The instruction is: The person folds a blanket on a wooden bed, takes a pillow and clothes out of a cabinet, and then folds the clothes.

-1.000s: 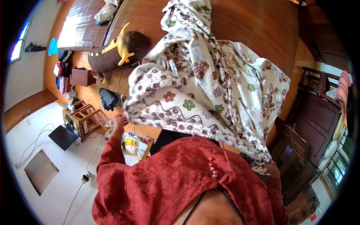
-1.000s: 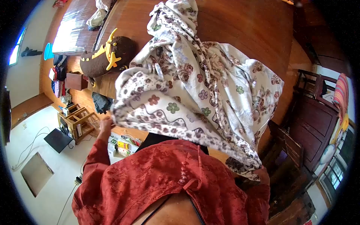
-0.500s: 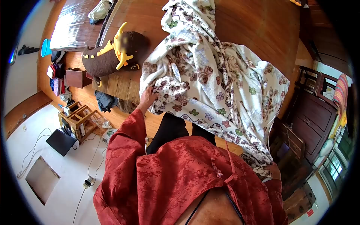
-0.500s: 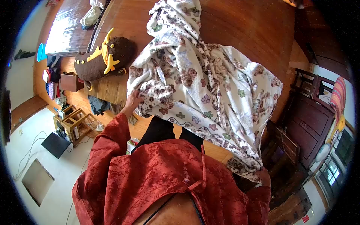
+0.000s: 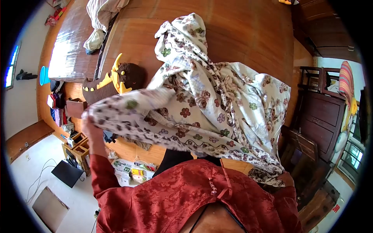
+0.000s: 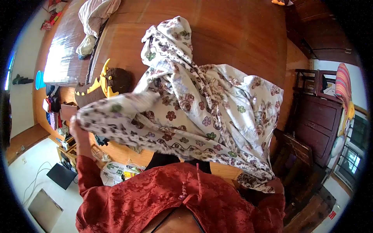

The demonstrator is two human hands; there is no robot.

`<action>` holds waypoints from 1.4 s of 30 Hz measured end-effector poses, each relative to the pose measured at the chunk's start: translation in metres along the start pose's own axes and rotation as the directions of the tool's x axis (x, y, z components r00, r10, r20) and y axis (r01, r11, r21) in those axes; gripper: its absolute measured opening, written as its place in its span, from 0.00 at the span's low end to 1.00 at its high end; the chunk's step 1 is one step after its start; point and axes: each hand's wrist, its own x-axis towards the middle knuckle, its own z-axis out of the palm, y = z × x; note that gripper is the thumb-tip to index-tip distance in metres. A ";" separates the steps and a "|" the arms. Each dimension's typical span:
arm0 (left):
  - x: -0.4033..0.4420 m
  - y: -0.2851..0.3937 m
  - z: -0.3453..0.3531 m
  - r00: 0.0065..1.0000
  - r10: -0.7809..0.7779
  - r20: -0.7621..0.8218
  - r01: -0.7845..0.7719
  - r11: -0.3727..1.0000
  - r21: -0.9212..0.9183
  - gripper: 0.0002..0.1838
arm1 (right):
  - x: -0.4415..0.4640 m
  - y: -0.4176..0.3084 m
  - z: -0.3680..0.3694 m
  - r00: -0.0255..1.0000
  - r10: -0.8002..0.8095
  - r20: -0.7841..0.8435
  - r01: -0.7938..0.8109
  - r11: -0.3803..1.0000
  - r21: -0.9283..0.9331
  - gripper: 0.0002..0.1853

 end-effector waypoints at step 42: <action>0.162 -0.123 0.232 0.674 -0.167 0.719 0.241 0.971 0.000 0.15 | 0.006 0.028 0.005 0.993 -0.121 0.005 0.121 0.988 -0.099 0.33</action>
